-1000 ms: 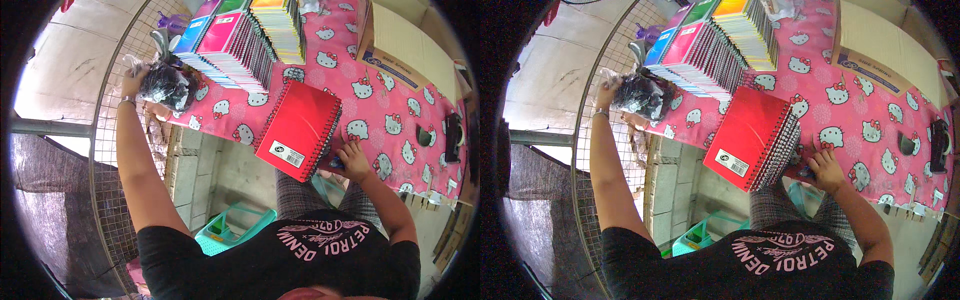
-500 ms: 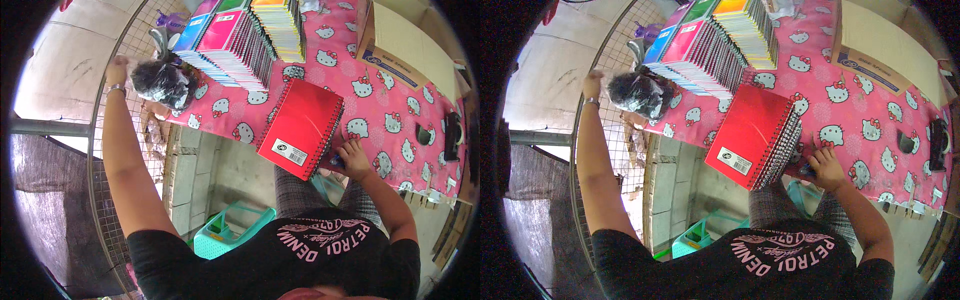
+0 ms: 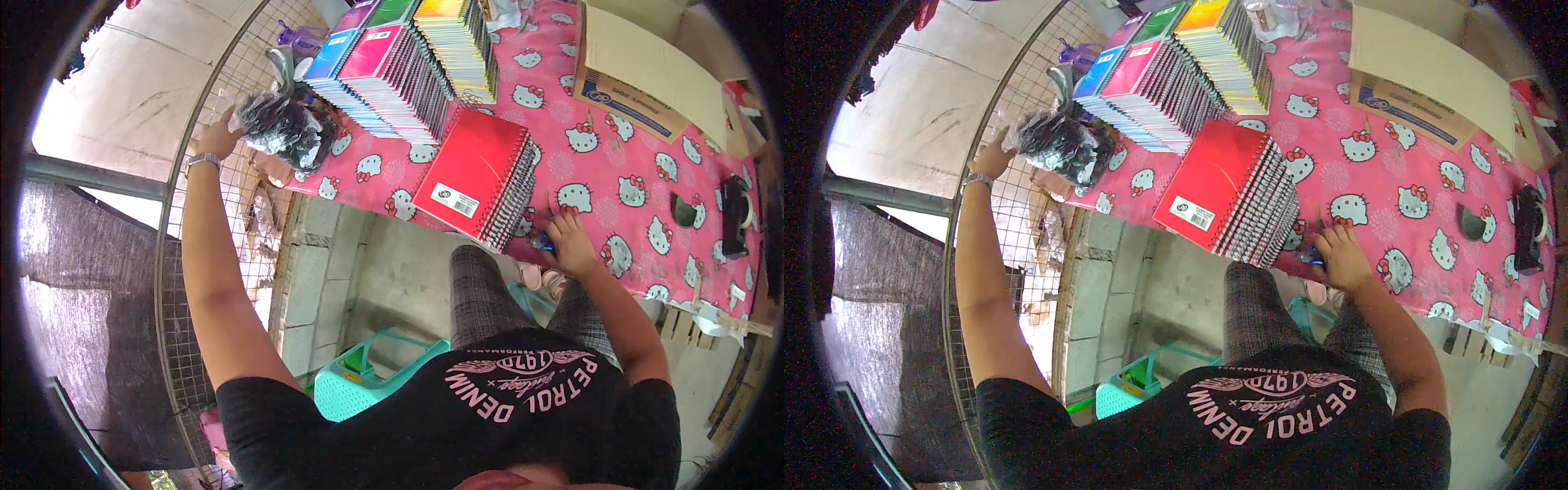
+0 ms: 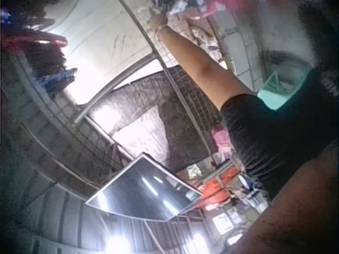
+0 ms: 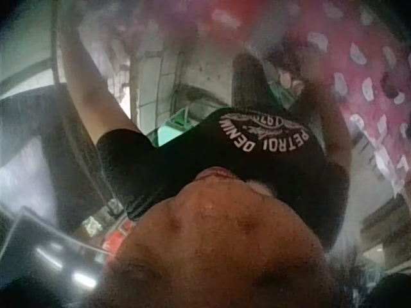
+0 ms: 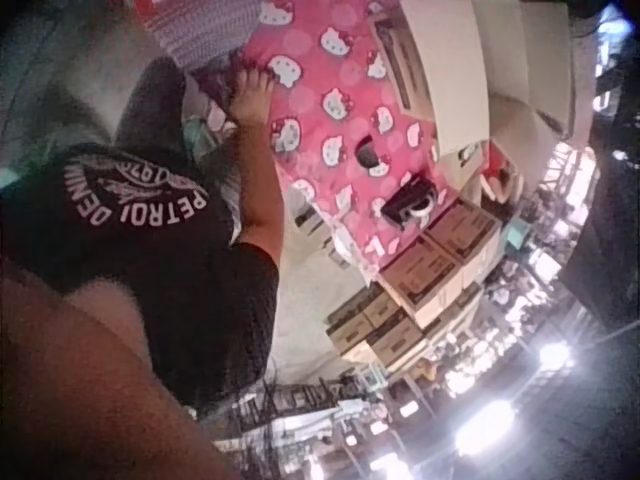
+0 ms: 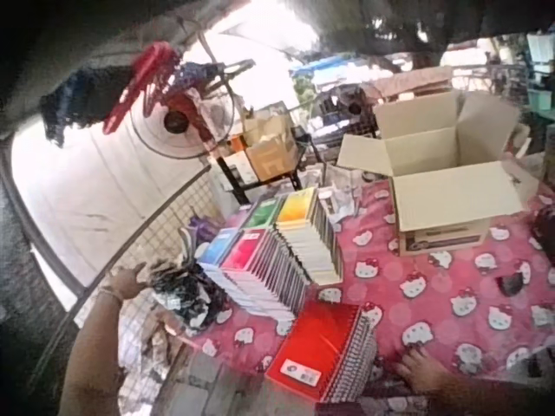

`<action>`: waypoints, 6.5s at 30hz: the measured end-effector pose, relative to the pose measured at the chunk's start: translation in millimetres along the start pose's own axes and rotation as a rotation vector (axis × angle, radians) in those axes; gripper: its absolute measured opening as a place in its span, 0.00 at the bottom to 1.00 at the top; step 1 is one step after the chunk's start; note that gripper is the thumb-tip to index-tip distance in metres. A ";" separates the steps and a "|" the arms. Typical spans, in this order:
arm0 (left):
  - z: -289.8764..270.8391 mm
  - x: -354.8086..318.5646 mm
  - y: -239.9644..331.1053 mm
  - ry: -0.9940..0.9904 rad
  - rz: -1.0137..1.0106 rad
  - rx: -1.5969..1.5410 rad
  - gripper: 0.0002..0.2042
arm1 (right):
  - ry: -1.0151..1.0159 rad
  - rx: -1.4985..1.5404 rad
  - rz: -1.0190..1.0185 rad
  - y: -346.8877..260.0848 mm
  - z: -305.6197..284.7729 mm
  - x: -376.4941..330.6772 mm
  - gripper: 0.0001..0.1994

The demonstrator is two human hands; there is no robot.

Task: The person organizes stacks of small spiral-bound notebooks on a table, aligning the edges and using a pair of shears to trim excess material from the spiral spines.

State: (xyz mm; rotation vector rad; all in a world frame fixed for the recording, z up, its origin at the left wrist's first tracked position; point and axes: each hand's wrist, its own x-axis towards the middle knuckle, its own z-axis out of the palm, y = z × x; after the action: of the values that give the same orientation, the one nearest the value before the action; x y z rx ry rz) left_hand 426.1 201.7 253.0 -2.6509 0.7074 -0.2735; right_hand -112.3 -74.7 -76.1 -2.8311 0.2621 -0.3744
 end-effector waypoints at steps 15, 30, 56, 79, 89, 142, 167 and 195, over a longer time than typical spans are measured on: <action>-65.4 -400.2 444.1 -0.020 1.385 -1.719 0.22 | -0.098 0.063 -0.536 -162.3 -8.2 6.5 0.19; -21.6 -425.8 424.3 -0.583 1.635 -1.035 0.30 | -0.086 0.109 -0.503 -155.8 -5.1 -12.4 0.20; 8.4 -256.6 287.2 0.307 0.296 -1.621 0.16 | 0.524 0.585 -0.045 -110.2 -119.9 41.4 0.20; 11.2 -262.0 294.0 0.406 0.267 -1.597 0.16 | 0.422 0.658 -0.054 -92.1 -120.1 34.2 0.16; 10.4 -263.2 292.6 0.406 0.258 -1.574 0.14 | -0.154 1.130 0.143 -84.8 -121.5 40.6 0.15; 16.1 -259.5 290.4 0.324 0.279 -1.748 0.16 | 0.083 0.854 -0.023 -76.0 -103.6 37.8 0.17; 18.2 -260.0 288.5 0.296 0.262 -1.789 0.16 | -0.233 0.946 0.180 -76.7 -104.2 35.4 0.15; 17.4 -257.4 291.1 0.314 0.259 -1.819 0.15 | 0.403 0.653 -0.035 -69.6 -68.1 15.2 0.16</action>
State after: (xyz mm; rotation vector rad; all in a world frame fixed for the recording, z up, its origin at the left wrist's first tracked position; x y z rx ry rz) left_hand 83.5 106.1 95.4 -4.0145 2.1400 0.1975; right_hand -106.9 -28.6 10.9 -2.1058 0.1323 -0.8611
